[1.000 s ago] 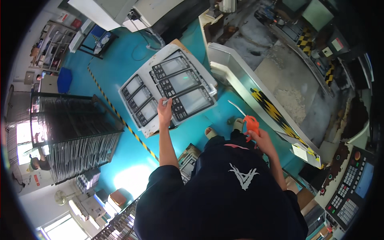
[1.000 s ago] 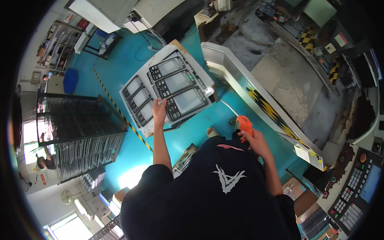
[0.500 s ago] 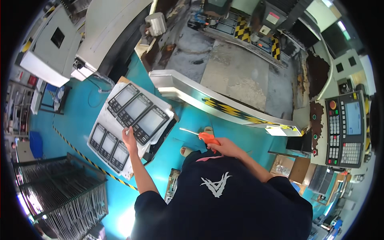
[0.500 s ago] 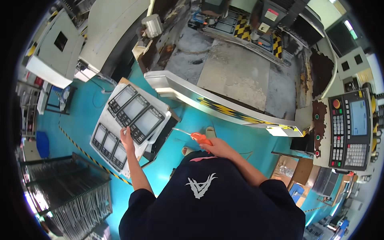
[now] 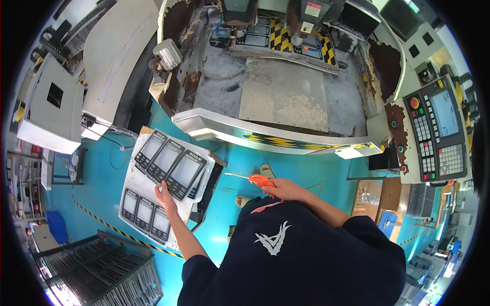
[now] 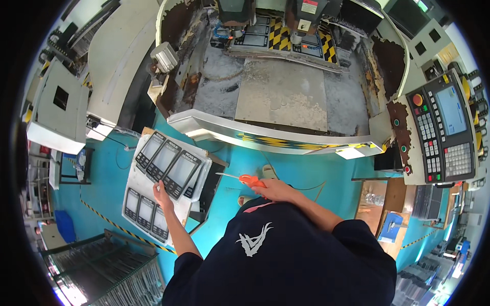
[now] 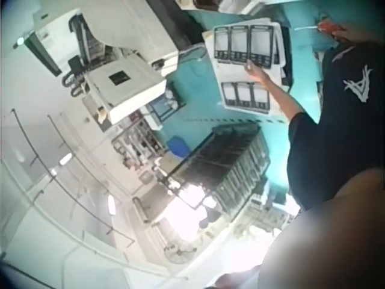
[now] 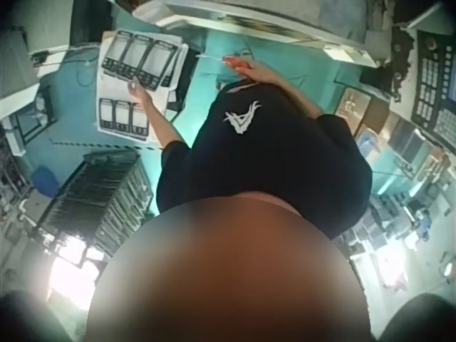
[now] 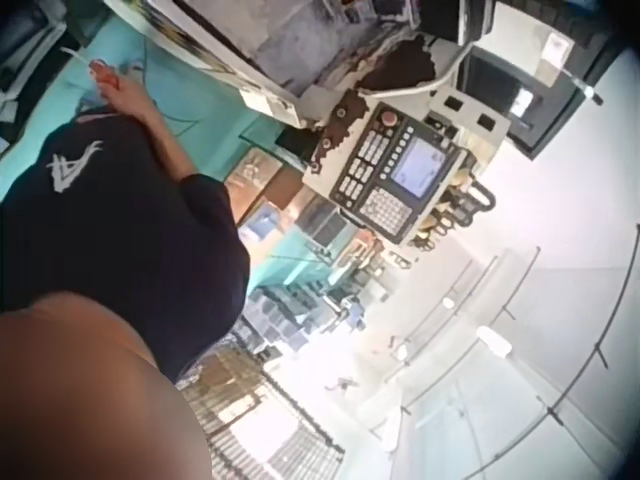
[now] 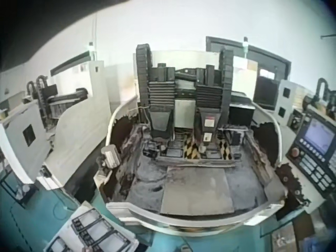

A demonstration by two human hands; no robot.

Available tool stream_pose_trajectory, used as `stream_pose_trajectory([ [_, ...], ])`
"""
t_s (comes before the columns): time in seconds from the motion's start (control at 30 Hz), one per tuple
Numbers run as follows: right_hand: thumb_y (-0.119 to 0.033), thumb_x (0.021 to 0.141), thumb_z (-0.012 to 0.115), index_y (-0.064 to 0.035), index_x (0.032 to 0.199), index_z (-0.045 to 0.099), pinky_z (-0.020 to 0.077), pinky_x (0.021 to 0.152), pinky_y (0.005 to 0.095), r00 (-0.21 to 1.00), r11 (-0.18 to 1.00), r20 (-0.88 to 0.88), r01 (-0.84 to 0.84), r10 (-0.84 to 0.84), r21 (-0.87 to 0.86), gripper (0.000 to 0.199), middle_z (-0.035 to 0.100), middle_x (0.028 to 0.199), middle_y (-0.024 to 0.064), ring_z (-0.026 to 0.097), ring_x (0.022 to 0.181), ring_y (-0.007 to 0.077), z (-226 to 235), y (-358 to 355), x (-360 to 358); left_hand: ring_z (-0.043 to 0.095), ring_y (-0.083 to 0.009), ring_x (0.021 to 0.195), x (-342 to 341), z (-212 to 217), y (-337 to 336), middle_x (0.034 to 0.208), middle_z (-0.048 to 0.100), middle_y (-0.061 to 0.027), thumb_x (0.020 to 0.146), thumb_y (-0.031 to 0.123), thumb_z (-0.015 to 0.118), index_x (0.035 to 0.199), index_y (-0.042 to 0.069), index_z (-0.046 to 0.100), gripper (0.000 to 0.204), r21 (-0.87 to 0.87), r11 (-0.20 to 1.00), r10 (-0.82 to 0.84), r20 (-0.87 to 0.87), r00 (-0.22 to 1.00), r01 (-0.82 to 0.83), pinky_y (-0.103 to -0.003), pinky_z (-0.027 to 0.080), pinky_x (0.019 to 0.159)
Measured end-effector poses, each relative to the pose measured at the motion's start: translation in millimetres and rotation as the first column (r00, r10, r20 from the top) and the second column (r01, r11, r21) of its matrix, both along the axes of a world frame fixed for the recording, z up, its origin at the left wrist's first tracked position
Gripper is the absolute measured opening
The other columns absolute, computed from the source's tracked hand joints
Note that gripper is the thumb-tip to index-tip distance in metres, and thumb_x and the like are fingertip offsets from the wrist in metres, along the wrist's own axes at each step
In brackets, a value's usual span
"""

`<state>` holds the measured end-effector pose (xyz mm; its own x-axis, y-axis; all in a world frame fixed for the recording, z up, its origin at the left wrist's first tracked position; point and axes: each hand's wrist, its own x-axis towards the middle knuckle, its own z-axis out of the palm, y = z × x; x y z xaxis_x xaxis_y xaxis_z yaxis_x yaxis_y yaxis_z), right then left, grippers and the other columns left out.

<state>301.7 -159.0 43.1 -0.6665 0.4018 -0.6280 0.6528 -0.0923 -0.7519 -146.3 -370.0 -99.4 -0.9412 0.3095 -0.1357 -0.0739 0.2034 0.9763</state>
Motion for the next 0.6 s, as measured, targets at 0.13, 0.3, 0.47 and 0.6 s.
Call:
stream_pose_trajectory([
  [0.13, -0.043, 0.099, 0.057, -0.0082, 0.111, 0.066, 0.0492, 0.058, 0.0278, 0.999, 0.998, 0.048, 0.004, -0.001, -0.057, 0.038, 0.063, 0.083, -0.0001, 0.060, 0.072, 0.0113, 30, 5, -7, 0.049, -0.0085, 0.079, 2, -8, -4, 0.085, 0.056, 0.0012, 0.098, 0.028, 0.067, 0.100, 0.006, 0.060, 0.023, 0.075, 0.997, 0.008, 0.057, 0.998, -0.012, -0.025, 0.042, 0.072],
  [0.3, -0.046, 0.098, 0.058, -0.0108, 0.124, 0.066, 0.0492, 0.070, 0.0337, 0.998, 0.999, -0.051, -0.020, 0.022, 0.051, 0.045, 0.066, 0.088, 0.0092, 0.062, 0.079, 0.0175, 15, 7, -5, 0.050, -0.0088, 0.080, 9, -2, 3, 0.088, 0.057, 0.0004, 0.098, 0.030, 0.067, 0.101, 0.006, 0.059, 0.026, 0.035, 0.999, 0.004, 0.077, 0.997, -0.007, -0.025, 0.043, 0.073],
  [0.47, -0.050, 0.097, 0.058, -0.0046, 0.115, 0.067, 0.0489, 0.075, 0.0363, 0.999, 0.998, -0.033, -0.040, 0.042, 0.051, 0.049, 0.067, 0.087, 0.0135, 0.063, 0.080, 0.0248, 21, 14, -12, 0.053, -0.0118, 0.086, 20, -19, 2, 0.093, 0.061, -0.0014, 0.098, 0.034, 0.067, 0.105, 0.010, 0.059, 0.026, 0.012, 1.000, 0.003, 0.188, 0.982, -0.005, -0.027, 0.045, 0.077],
  [0.6, -0.053, 0.097, 0.057, -0.0025, 0.109, 0.067, 0.0489, 0.075, 0.0375, 0.995, 0.992, -0.051, -0.075, 0.081, 0.103, 0.052, 0.067, 0.086, 0.0155, 0.064, 0.080, 0.0280, 4, 16, -13, 0.053, -0.0124, 0.092, 15, -54, -13, 0.101, 0.060, -0.0023, 0.097, 0.035, 0.068, 0.109, 0.012, 0.058, 0.028, -0.060, 0.998, 0.034, 0.233, 0.972, -0.020, -0.028, 0.044, 0.081],
])
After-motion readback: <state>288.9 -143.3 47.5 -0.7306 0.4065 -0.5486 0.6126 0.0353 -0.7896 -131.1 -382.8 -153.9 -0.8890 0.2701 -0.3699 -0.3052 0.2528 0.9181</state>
